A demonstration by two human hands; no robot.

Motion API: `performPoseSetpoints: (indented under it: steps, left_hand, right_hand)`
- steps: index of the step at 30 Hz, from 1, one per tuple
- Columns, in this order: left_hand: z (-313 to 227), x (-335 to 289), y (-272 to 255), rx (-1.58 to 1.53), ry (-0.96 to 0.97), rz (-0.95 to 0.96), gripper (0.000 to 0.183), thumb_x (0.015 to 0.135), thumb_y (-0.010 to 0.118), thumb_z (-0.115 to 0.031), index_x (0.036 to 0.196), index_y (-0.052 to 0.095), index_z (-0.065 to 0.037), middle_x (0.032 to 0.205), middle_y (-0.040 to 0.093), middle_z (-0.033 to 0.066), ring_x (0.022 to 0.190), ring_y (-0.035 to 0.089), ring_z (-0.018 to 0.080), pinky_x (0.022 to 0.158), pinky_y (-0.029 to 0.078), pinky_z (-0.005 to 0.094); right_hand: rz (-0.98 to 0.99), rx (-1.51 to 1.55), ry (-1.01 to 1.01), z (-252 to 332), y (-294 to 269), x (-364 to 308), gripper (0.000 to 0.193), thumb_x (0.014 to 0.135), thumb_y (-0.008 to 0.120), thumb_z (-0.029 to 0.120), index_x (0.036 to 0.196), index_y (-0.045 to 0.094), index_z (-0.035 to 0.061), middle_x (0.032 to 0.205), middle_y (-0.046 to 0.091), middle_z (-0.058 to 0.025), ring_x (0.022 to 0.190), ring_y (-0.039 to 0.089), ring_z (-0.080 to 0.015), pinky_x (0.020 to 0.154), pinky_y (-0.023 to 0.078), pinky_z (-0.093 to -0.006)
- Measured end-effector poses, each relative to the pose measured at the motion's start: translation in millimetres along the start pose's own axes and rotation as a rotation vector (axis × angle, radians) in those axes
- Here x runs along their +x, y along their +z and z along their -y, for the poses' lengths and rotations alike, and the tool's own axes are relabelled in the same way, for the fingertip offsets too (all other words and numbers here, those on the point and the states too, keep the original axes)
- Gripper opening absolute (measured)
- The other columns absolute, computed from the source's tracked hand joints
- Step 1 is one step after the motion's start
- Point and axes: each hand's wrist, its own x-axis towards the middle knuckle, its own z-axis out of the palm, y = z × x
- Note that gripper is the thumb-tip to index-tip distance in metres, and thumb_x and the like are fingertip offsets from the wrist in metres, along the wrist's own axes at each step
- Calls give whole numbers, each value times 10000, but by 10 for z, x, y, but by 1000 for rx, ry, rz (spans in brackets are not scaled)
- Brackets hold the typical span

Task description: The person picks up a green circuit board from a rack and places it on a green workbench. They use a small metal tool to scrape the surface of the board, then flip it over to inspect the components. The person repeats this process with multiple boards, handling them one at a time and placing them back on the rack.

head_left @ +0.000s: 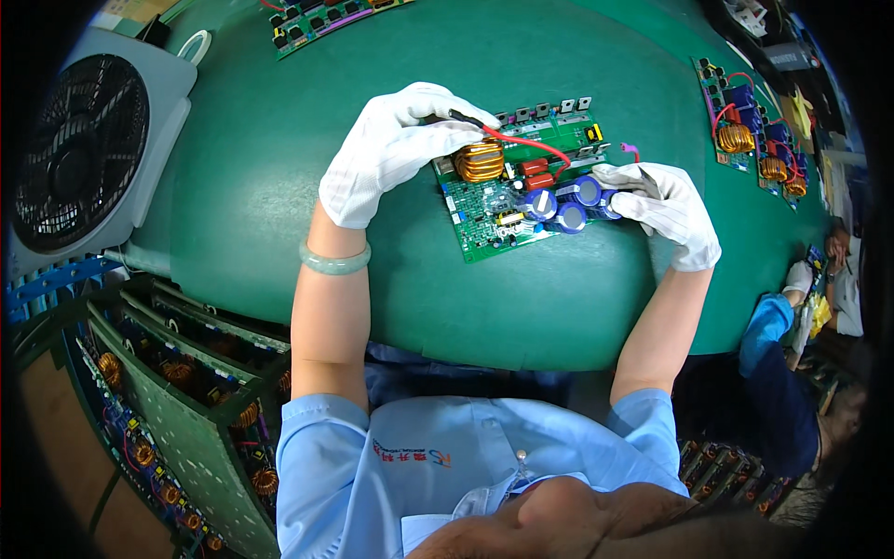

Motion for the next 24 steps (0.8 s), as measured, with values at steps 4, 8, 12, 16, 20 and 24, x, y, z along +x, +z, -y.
performPoseSetpoints:
  steps: [4,8,12,16,20,24]
  left_hand:
    - [7,14,-8,66,33,14,223,889,647,-39,1085,741,8,1113,690,106,1035,638,177,950,503,305]
    - [8,16,-10,66,52,23,223,892,645,-45,1087,741,4,1122,689,104,1037,640,177,946,506,305]
    - [-18,7,-2,61,37,15,217,891,646,-39,1082,743,-1,1123,689,103,1033,646,179,944,508,305]
    - [-8,-3,6,63,43,1,212,885,645,-21,1071,745,-3,1119,690,103,1030,649,179,943,510,302]
    - [-11,-19,5,87,55,-15,211,879,642,-5,1061,747,-3,1114,692,104,1032,649,179,939,512,296]
    - [5,29,11,103,74,8,208,876,643,-2,1056,746,3,1116,693,109,1034,651,181,941,514,295]
  right_hand:
    - [-1,12,16,10,1,0,443,833,780,77,1259,684,6,1134,736,-67,798,611,-46,621,448,-189]
    - [-4,87,-29,3,37,-3,472,817,781,58,1267,666,-26,1162,718,-112,964,656,-118,799,514,-230]
    - [-16,110,22,68,60,-21,487,803,780,41,1267,658,-44,1174,707,-134,1051,655,-161,895,516,-263]
    - [-18,108,-2,38,63,-9,491,800,782,40,1268,657,-42,1172,706,-134,1049,651,-155,887,518,-259]
    - [-4,58,-3,7,39,8,486,816,782,59,1278,657,-23,1172,707,-126,1026,653,-149,875,523,-261]
    - [-58,16,45,-2,30,-62,428,836,789,107,1242,692,9,1138,718,-79,964,648,-117,850,519,-255]
